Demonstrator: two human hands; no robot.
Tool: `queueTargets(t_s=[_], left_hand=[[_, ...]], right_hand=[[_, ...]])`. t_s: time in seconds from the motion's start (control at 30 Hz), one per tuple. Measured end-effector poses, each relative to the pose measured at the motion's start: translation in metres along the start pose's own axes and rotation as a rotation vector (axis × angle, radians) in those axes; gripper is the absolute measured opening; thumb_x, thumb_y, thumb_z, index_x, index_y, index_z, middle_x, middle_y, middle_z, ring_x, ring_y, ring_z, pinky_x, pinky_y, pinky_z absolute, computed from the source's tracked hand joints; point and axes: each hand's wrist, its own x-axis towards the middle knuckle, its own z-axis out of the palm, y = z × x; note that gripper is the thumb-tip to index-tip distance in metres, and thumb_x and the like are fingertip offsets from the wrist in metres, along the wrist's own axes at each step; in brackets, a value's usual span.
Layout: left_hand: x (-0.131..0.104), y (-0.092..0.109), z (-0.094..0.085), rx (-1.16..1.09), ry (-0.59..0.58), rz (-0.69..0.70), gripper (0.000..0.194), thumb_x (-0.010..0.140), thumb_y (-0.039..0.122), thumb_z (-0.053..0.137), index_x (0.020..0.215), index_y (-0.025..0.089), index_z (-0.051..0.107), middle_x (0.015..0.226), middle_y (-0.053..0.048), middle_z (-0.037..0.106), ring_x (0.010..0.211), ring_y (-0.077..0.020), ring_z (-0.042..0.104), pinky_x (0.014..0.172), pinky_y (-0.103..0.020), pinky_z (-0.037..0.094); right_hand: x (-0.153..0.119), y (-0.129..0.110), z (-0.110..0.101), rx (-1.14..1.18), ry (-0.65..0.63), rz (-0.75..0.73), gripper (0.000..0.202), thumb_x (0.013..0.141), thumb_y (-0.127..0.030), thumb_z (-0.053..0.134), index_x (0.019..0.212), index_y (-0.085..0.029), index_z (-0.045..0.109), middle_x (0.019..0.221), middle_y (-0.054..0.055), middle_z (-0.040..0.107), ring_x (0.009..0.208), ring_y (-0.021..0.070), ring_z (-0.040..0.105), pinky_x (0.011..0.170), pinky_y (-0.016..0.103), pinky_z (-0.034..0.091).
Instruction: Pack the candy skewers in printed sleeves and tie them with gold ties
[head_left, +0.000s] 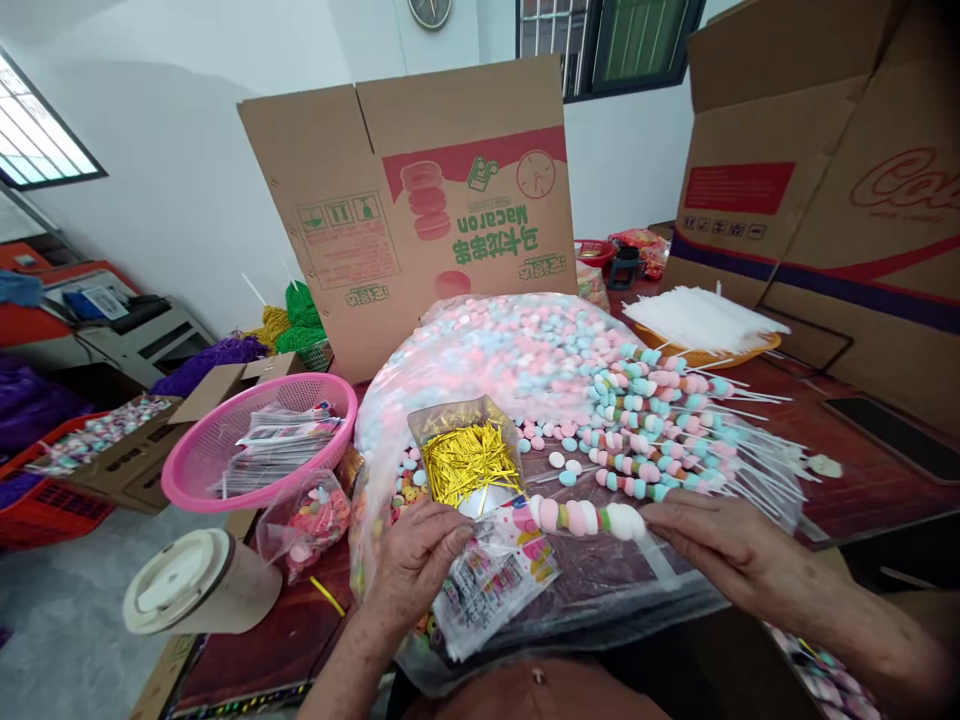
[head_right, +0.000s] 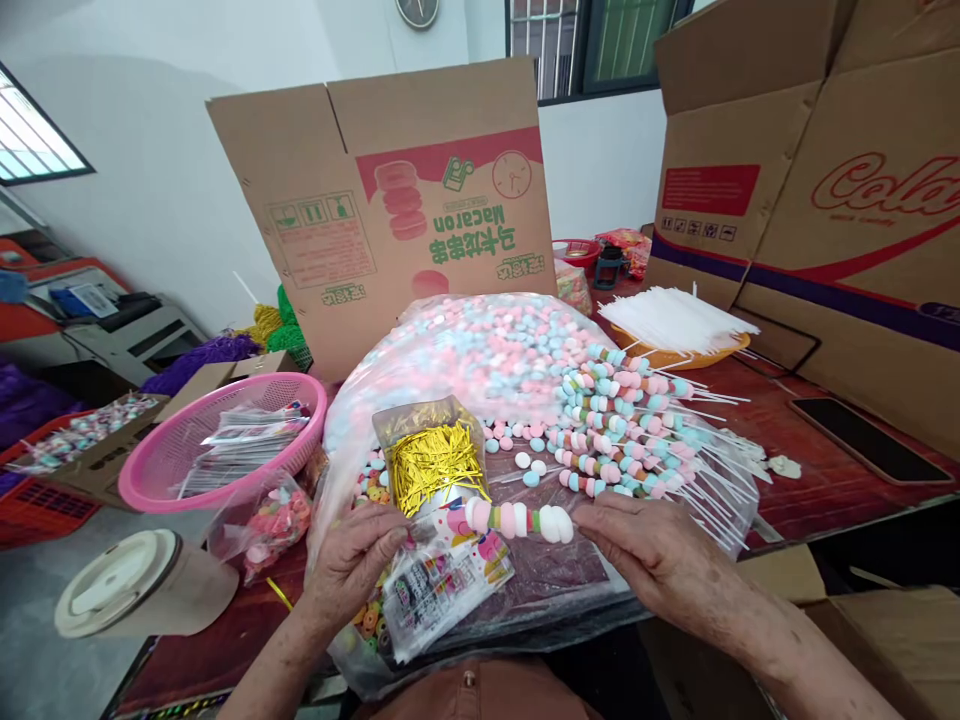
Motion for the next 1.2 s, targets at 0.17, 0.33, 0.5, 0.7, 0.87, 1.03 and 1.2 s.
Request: queueTargets(t_s=[0.17,0.33,0.5,0.7,0.87,1.03,1.2], left_hand=[[0.016,0.002,-0.008,0.068,-0.157,0.066,0.023,0.087,0.027,0.045,0.083,0.018,0.067,0.075,-0.006,0.068,0.071,-0.0152,0.059,0.068,-0.029,0.042],[0.044,-0.003,-0.017,0.131,-0.296,0.134,0.028,0.089,0.031,0.042,0.081,0.019,0.066,0.074,-0.004,0.068,0.071,-0.0151,0.058,0.073,-0.031,0.038],[0.070,-0.004,-0.033,0.152,-0.376,0.149,0.030,0.088,0.034,0.042,0.079,0.020,0.067,0.082,-0.005,0.068,0.080,-0.0165,0.058,0.085,-0.034,0.036],[0.071,0.000,-0.032,-0.323,-0.542,-0.147,0.038,0.087,0.042,0.039,0.083,0.015,0.066,0.078,-0.006,0.065,0.072,-0.0155,0.058,0.067,-0.025,0.045],[0.068,0.003,-0.022,-0.283,-0.550,-0.245,0.036,0.087,0.039,0.039,0.080,0.015,0.065,0.069,-0.002,0.061,0.063,-0.0126,0.053,0.059,-0.021,0.043],[0.064,0.016,-0.017,-0.195,-0.621,-0.239,0.051,0.068,0.048,0.064,0.113,0.023,0.059,0.088,-0.001,0.067,0.074,-0.0172,0.060,0.062,-0.022,0.044],[0.059,0.022,0.000,0.128,-0.637,-0.173,0.042,0.061,0.051,0.070,0.093,0.024,0.067,0.077,0.000,0.069,0.070,-0.0202,0.061,0.059,-0.023,0.038]], right_hand=[[-0.003,-0.003,0.002,0.037,-0.098,0.027,0.027,0.090,-0.020,0.039,0.097,-0.022,0.064,0.079,0.004,0.066,0.073,0.0140,0.062,0.064,0.022,0.046],[-0.003,-0.009,0.014,0.098,-0.076,0.053,0.024,0.090,-0.020,0.040,0.092,-0.021,0.064,0.076,0.003,0.064,0.069,0.0133,0.060,0.062,0.022,0.045],[-0.007,-0.010,0.029,0.279,-0.027,0.128,0.021,0.089,-0.024,0.044,0.094,-0.022,0.065,0.072,0.002,0.063,0.066,0.0120,0.058,0.059,0.020,0.046],[-0.011,-0.010,0.035,0.314,0.151,0.098,0.022,0.088,-0.020,0.046,0.100,-0.023,0.064,0.076,0.003,0.066,0.067,0.0123,0.061,0.061,0.020,0.049],[-0.010,-0.017,0.033,0.299,0.153,0.124,0.021,0.087,-0.026,0.048,0.095,-0.024,0.067,0.077,0.003,0.068,0.070,0.0143,0.064,0.062,0.020,0.051],[-0.011,-0.016,0.043,0.297,0.139,0.144,0.023,0.088,-0.024,0.045,0.098,-0.024,0.066,0.083,0.004,0.069,0.072,0.0142,0.064,0.063,0.021,0.051],[-0.011,-0.016,0.050,0.307,0.068,0.125,0.022,0.089,-0.020,0.043,0.100,-0.022,0.062,0.081,0.003,0.066,0.073,0.0131,0.061,0.064,0.022,0.047]])
